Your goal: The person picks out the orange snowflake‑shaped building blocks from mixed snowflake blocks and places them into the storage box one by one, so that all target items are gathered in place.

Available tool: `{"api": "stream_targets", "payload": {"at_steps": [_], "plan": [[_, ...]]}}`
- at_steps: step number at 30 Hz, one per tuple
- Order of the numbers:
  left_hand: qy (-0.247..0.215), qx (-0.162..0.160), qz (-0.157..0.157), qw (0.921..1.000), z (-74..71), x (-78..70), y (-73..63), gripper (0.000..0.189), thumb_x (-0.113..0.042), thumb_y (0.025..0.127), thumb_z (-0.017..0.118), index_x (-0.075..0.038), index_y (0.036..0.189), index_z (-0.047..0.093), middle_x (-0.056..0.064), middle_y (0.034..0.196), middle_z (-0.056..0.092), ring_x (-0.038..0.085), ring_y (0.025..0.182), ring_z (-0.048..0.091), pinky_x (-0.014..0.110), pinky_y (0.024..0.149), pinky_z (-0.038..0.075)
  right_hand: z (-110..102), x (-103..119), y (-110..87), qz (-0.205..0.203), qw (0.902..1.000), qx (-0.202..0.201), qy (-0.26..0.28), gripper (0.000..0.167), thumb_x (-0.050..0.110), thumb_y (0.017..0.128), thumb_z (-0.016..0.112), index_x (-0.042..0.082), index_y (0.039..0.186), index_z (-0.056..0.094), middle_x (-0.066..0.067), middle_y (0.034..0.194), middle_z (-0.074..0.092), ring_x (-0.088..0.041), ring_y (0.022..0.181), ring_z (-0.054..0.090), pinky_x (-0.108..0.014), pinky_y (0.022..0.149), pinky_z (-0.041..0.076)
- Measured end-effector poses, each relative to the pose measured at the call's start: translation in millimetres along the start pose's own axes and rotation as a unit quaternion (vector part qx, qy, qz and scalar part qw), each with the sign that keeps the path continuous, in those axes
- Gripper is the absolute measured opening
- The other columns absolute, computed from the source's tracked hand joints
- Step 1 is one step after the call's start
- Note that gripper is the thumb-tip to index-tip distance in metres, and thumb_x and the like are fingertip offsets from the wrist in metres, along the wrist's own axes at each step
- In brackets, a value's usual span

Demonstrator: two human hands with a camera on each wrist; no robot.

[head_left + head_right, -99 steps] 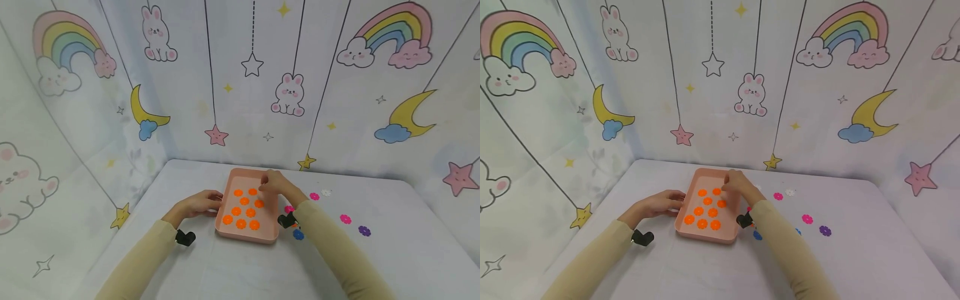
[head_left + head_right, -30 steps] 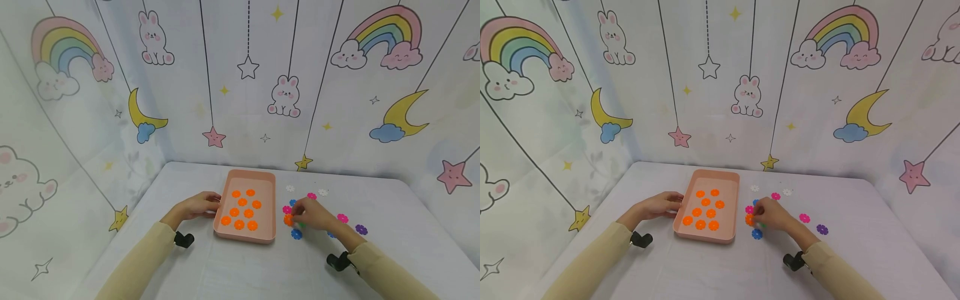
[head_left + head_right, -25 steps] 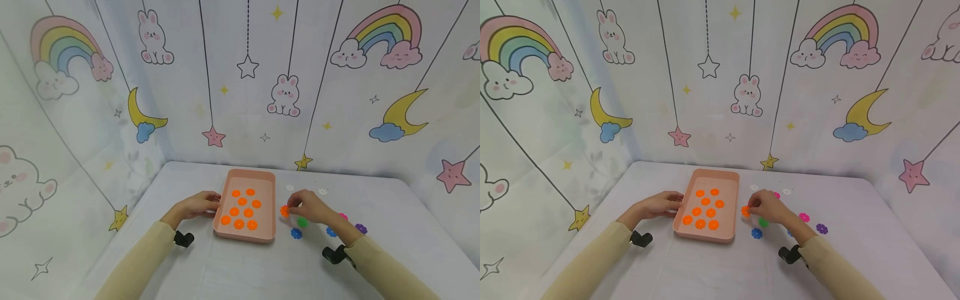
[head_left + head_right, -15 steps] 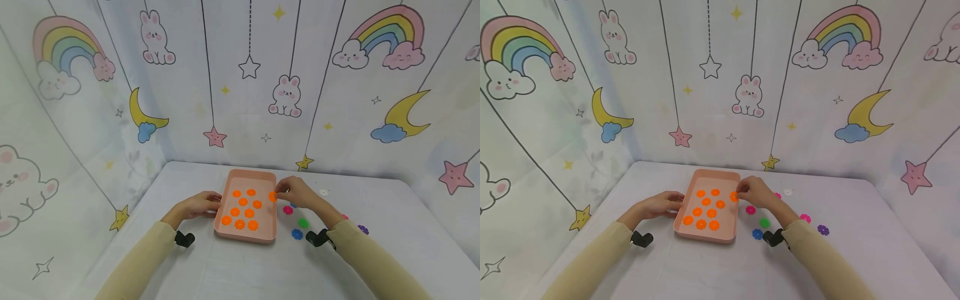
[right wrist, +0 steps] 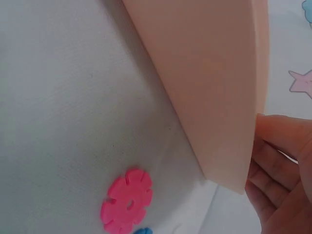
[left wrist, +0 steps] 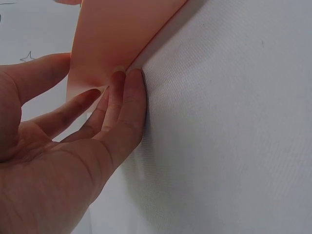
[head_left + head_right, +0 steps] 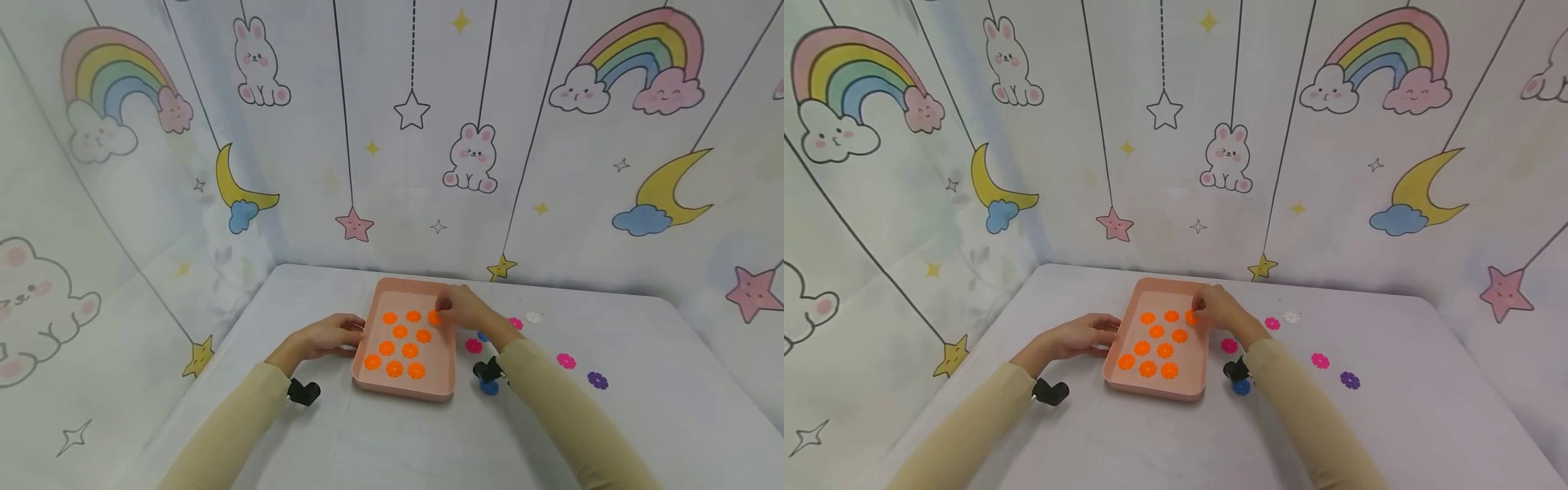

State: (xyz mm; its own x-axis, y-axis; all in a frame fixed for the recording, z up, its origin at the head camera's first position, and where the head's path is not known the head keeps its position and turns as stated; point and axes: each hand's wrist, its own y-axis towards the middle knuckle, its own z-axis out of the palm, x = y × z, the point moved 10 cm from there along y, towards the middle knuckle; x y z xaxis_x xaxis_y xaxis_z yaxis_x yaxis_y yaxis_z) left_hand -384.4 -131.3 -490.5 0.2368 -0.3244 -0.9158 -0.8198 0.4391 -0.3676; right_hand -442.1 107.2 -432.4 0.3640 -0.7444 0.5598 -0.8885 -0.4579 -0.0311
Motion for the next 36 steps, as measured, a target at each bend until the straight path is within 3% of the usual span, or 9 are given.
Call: {"api": "stream_targets", "payload": {"at_steps": [11, 25, 31, 36], "plan": [[0.001, -0.003, 0.001, 1.0, -1.5, 0.1, 2.0, 0.046, -0.01, 0.101, 0.062, 0.003, 0.143, 0.049, 0.019, 0.137, 0.056, 0.027, 0.112, 0.064, 0.046, 0.099, 0.056, 7, -7, 6.4, 0.04, 0.9982, 0.015, -0.041, 0.008, 0.01, 0.093, 0.074, 0.005, 0.098, 0.071, -0.005, 0.093, 0.069, -0.022, 0.085, 0.061, -0.036, 0.086, 0.059], [0.002, -0.001, -0.001, 1.0, -1.0, 0.8, 0.2, 0.046, -0.011, 0.102, 0.061, 0.003, 0.144, 0.049, 0.019, 0.138, 0.056, 0.027, 0.114, 0.064, 0.046, 0.1, 0.056, 16, -14, 15.1, 0.08, 0.9883, 0.04, -0.123, 0.012, 0.014, 0.092, 0.077, 0.008, 0.101, 0.072, -0.003, 0.09, 0.066, -0.022, 0.084, 0.06, -0.033, 0.082, 0.059], [0.005, 0.001, -0.001, 1.0, -1.6, 0.4, -1.0, 0.046, -0.011, 0.102, 0.061, 0.003, 0.144, 0.049, 0.019, 0.138, 0.055, 0.027, 0.114, 0.064, 0.047, 0.1, 0.056, 14, -8, 15.5, 0.074, 0.984, 0.032, -0.159, 0.011, 0.013, 0.093, 0.076, 0.008, 0.1, 0.071, -0.003, 0.088, 0.064, -0.023, 0.085, 0.058, -0.034, 0.082, 0.057], [0.003, 0.0, -0.003, 1.0, -3.1, 1.6, 0.0, 0.046, -0.011, 0.102, 0.062, 0.003, 0.143, 0.049, 0.019, 0.137, 0.056, 0.027, 0.113, 0.064, 0.046, 0.1, 0.056, 2, 9, 2.8, 0.054, 0.98, 0.029, -0.189, 0.015, 0.016, 0.092, 0.077, 0.007, 0.103, 0.071, -0.003, 0.094, 0.065, -0.023, 0.09, 0.058, -0.037, 0.086, 0.056]]}}
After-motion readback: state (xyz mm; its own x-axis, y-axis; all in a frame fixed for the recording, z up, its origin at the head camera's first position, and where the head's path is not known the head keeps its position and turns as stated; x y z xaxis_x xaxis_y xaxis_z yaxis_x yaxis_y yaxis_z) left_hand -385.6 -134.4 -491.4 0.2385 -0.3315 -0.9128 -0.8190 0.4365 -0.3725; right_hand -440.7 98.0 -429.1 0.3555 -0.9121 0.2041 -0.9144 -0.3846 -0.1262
